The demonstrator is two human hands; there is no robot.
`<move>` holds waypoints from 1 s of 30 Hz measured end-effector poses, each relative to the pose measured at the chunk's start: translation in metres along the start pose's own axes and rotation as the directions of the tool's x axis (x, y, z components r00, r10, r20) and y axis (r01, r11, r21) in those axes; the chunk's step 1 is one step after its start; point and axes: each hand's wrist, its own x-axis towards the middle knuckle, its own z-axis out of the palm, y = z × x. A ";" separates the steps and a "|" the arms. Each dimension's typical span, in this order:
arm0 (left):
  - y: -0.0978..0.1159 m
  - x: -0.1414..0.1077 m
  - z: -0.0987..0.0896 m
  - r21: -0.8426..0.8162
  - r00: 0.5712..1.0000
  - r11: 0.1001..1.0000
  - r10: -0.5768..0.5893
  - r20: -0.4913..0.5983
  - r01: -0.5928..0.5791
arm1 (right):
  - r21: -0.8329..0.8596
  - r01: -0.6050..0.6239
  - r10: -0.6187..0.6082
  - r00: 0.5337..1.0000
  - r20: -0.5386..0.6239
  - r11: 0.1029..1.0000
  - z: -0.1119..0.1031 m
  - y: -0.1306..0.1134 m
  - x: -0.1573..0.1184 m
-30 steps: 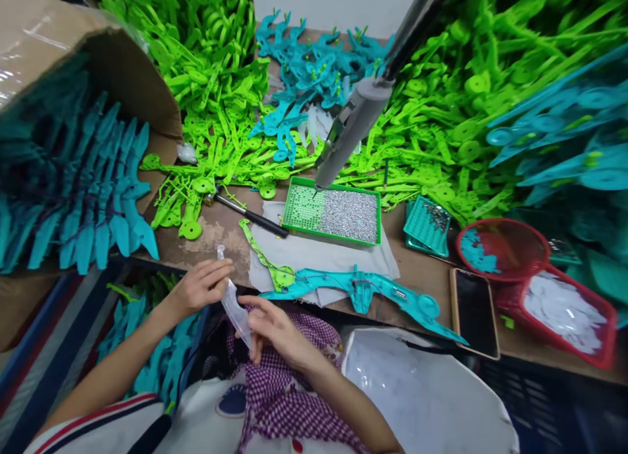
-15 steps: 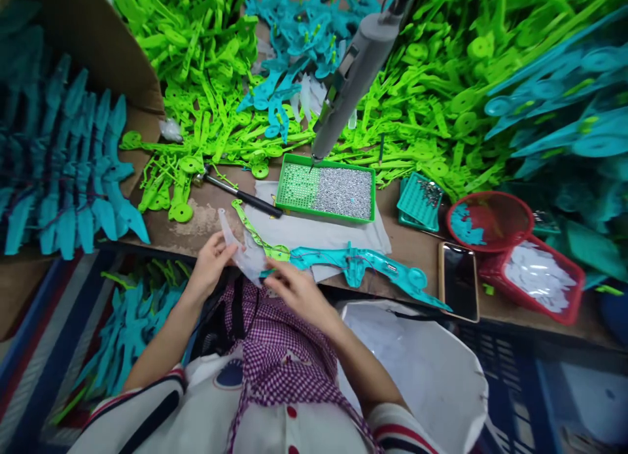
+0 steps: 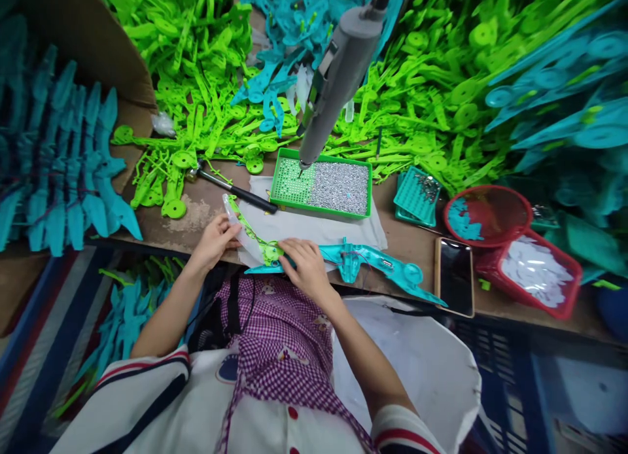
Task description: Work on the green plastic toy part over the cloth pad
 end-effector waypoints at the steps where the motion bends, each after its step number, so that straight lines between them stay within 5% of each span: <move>1: 0.000 0.000 0.001 0.004 1.000 1.000 0.001 -0.010 -0.001 | 0.000 0.002 -0.002 1.000 -0.002 1.000 0.000 0.000 0.000; 15: -0.005 0.003 0.001 0.281 0.996 0.960 0.020 -0.081 0.004 | -0.002 0.009 -0.009 1.000 -0.004 1.000 0.003 0.003 0.000; 20: 0.001 -0.004 -0.007 0.691 0.975 0.702 0.223 0.013 -0.170 | -0.009 0.027 -0.027 0.999 -0.018 1.000 0.002 0.004 0.000; 24: 0.003 -0.004 -0.015 0.792 0.923 0.540 0.376 0.077 -0.286 | -0.014 0.027 -0.027 0.999 -0.019 1.000 0.001 0.003 0.001; 26: 0.000 -0.002 -0.018 0.735 0.919 0.594 0.380 0.102 -0.327 | -0.024 0.032 -0.032 0.999 -0.024 0.999 0.001 0.003 0.001; 30: -0.011 0.004 -0.018 0.447 0.950 0.845 0.309 0.039 -0.293 | -0.041 0.021 -0.022 0.999 -0.032 0.999 0.002 0.003 0.000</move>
